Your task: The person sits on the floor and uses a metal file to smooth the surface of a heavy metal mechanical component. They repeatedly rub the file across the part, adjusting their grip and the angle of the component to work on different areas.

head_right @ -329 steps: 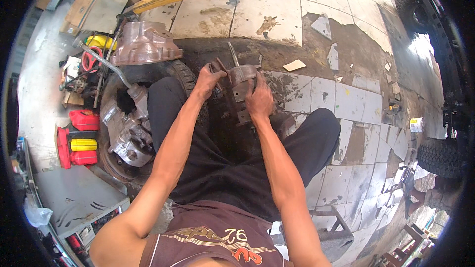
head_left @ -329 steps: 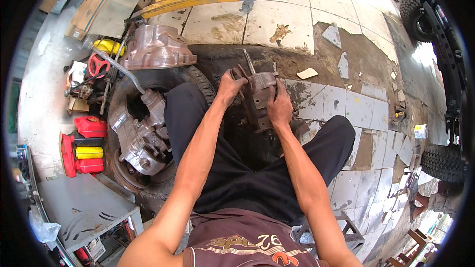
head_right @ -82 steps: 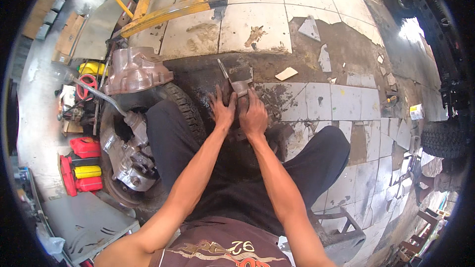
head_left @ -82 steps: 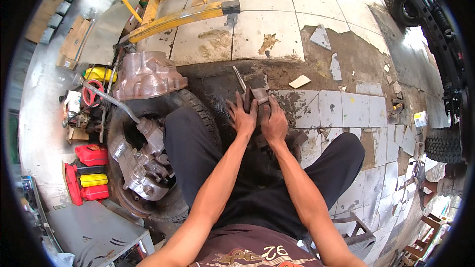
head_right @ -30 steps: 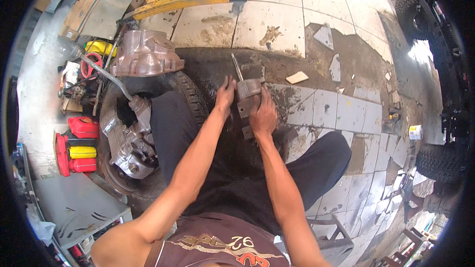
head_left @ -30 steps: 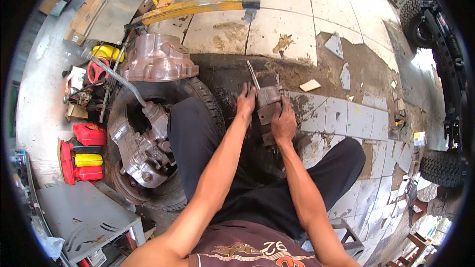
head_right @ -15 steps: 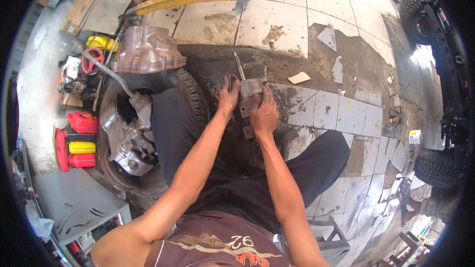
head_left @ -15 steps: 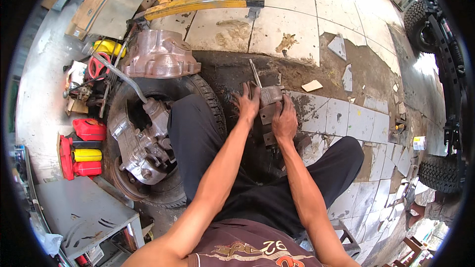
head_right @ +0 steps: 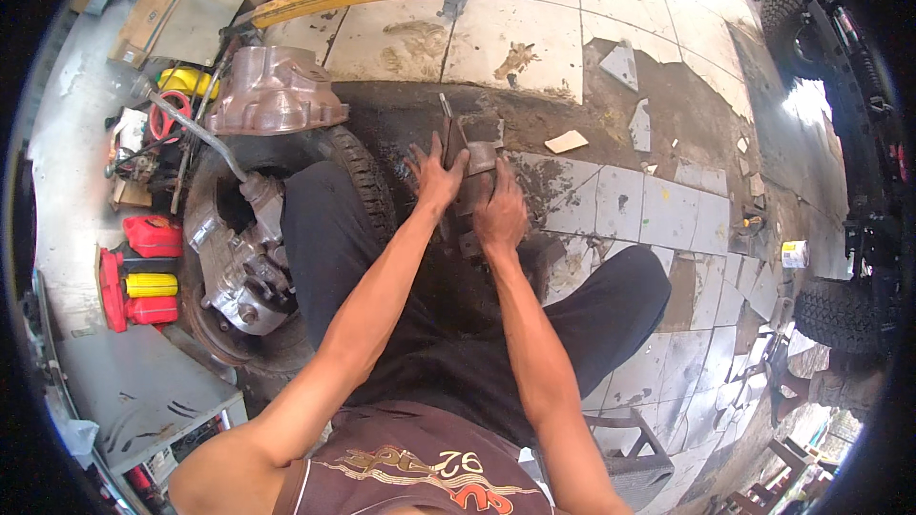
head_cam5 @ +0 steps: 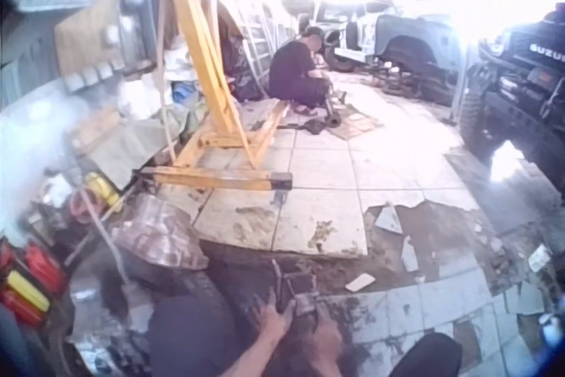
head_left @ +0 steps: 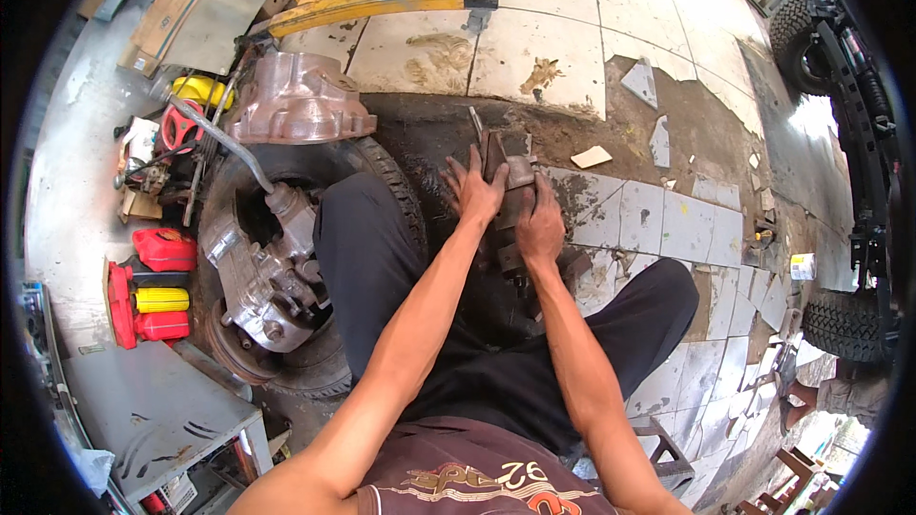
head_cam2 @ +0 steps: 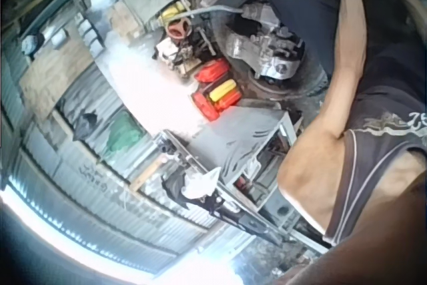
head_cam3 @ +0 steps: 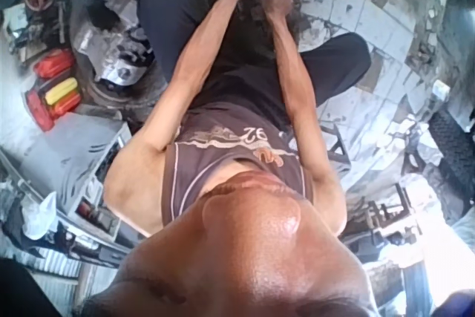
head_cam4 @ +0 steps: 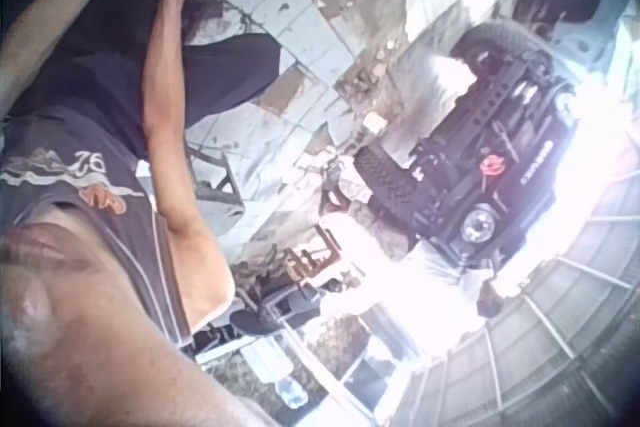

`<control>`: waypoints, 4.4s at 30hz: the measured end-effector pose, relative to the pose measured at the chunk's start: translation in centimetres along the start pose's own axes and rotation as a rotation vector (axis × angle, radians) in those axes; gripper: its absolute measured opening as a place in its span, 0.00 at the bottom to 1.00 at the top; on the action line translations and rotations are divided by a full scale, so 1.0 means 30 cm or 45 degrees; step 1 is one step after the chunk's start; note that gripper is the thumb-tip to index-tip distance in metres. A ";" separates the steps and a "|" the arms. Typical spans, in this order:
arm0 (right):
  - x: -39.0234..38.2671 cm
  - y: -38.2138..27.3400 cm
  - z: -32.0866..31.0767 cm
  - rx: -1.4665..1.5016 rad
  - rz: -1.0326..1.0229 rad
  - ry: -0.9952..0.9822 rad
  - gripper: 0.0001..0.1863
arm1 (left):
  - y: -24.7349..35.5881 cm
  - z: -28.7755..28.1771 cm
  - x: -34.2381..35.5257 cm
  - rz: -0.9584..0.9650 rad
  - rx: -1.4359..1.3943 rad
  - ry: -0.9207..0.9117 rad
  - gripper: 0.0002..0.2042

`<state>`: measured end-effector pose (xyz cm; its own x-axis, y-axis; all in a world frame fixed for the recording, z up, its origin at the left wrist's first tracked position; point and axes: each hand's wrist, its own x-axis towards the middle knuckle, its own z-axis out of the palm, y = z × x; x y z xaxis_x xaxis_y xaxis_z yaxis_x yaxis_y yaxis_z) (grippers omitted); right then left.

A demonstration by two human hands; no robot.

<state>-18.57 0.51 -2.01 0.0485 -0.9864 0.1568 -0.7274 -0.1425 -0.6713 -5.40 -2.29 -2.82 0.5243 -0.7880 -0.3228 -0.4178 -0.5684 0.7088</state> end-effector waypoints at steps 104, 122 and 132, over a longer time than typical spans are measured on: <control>0.045 -0.002 0.002 -0.139 -0.061 0.025 0.28 | -0.174 0.019 -0.017 -0.226 -0.596 -0.047 0.61; 0.028 -0.004 -0.006 -0.059 -0.054 -0.006 0.28 | -0.176 -0.121 0.133 0.257 0.006 -0.117 0.20; 0.021 -0.003 0.002 -0.079 -0.121 0.027 0.27 | -0.137 -0.176 0.075 0.189 0.048 0.142 0.13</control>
<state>-18.44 -0.10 -1.90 0.1052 -0.9667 0.2331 -0.7614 -0.2291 -0.6064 1.42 -0.48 -3.14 0.5326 -0.8341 -0.1433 -0.5231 -0.4575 0.7191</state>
